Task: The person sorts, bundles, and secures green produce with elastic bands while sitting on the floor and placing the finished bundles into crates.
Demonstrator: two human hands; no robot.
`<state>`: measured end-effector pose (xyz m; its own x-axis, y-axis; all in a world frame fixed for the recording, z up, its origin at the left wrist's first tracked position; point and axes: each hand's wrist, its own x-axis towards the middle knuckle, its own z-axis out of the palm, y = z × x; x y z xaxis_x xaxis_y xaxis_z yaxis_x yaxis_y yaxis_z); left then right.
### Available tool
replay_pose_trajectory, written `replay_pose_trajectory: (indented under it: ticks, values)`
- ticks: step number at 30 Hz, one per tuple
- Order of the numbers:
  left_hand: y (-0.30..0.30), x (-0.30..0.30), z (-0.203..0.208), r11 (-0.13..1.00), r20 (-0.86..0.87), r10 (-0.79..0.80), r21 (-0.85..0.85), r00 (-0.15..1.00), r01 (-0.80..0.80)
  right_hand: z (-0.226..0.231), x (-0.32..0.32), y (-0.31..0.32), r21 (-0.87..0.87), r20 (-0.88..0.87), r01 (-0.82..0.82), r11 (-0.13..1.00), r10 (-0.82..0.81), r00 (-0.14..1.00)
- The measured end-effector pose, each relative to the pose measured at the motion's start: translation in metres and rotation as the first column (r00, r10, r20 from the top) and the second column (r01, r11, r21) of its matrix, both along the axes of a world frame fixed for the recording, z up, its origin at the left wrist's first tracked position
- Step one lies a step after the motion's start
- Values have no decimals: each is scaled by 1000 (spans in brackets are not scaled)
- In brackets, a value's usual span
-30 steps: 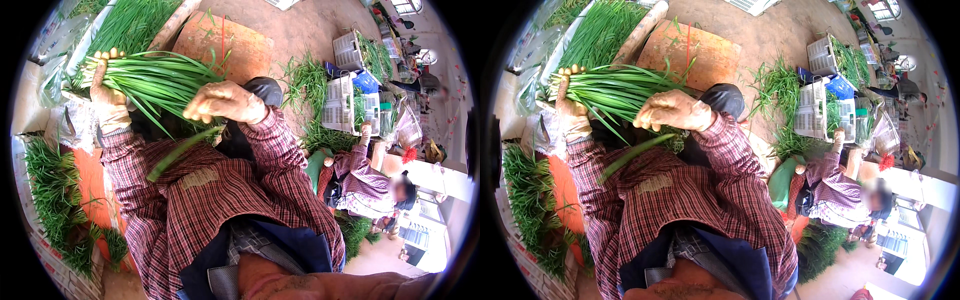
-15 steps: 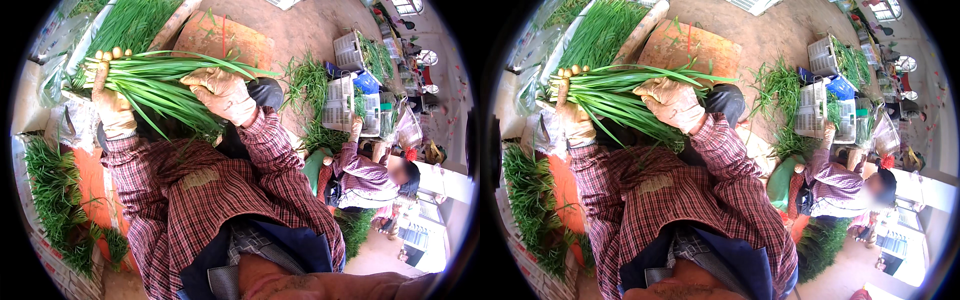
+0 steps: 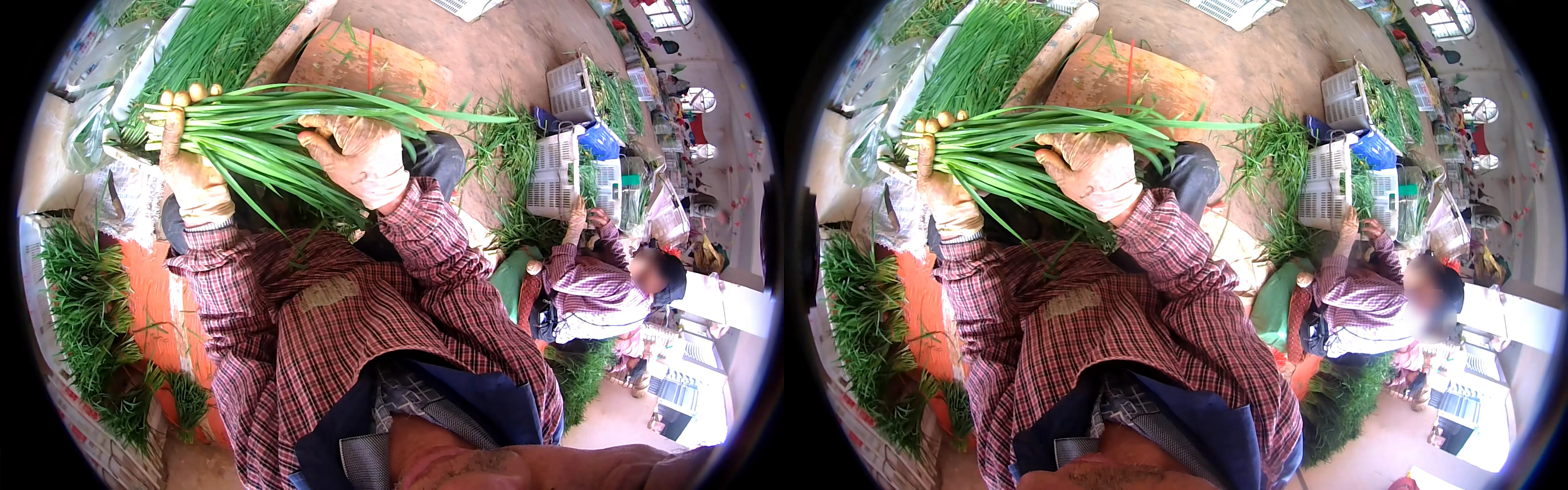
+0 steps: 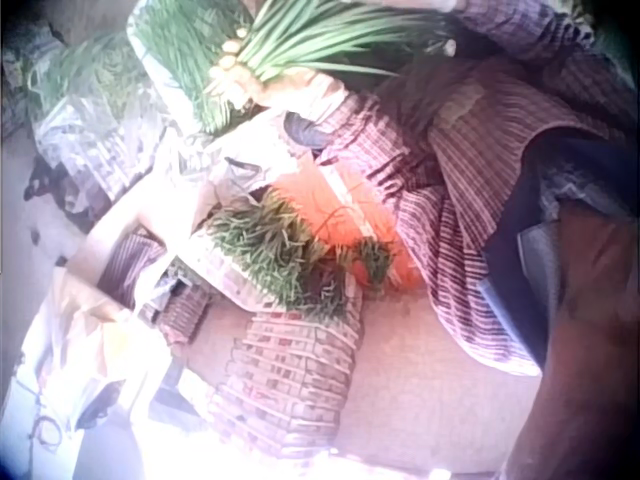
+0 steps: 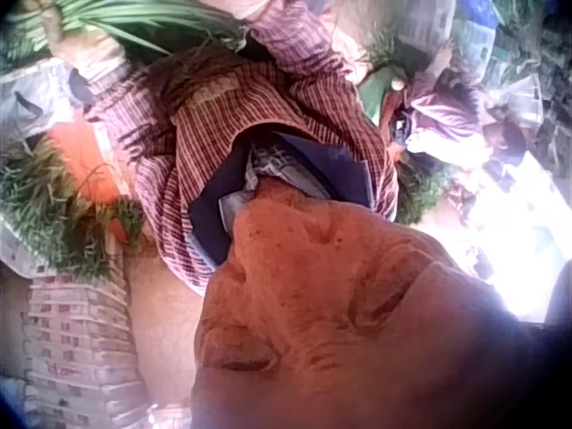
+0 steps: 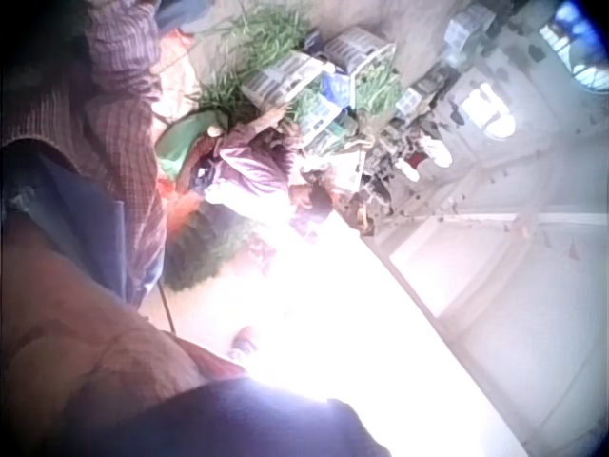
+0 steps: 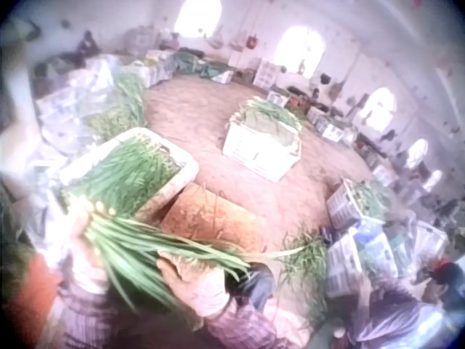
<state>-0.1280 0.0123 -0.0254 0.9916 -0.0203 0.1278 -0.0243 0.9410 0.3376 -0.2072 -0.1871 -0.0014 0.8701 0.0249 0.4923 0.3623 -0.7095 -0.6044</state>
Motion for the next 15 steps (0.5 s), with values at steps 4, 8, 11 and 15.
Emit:
replay_pose_trajectory:
  ticks: [4,8,11,15]
  values:
    - [-1,-3,2,999,-35,-33,-5,999,33,2,3,1,-125,48,60,990,-54,997]
    - [-8,-6,1,999,-62,-30,23,998,32,3,7,4,-202,117,64,977,-41,992]
    - [-8,-6,0,999,-156,0,32,988,5,4,8,6,-223,114,63,973,-38,993]
    - [-9,-5,0,1000,-98,10,-18,995,-12,5,5,9,60,-127,-33,998,41,991]
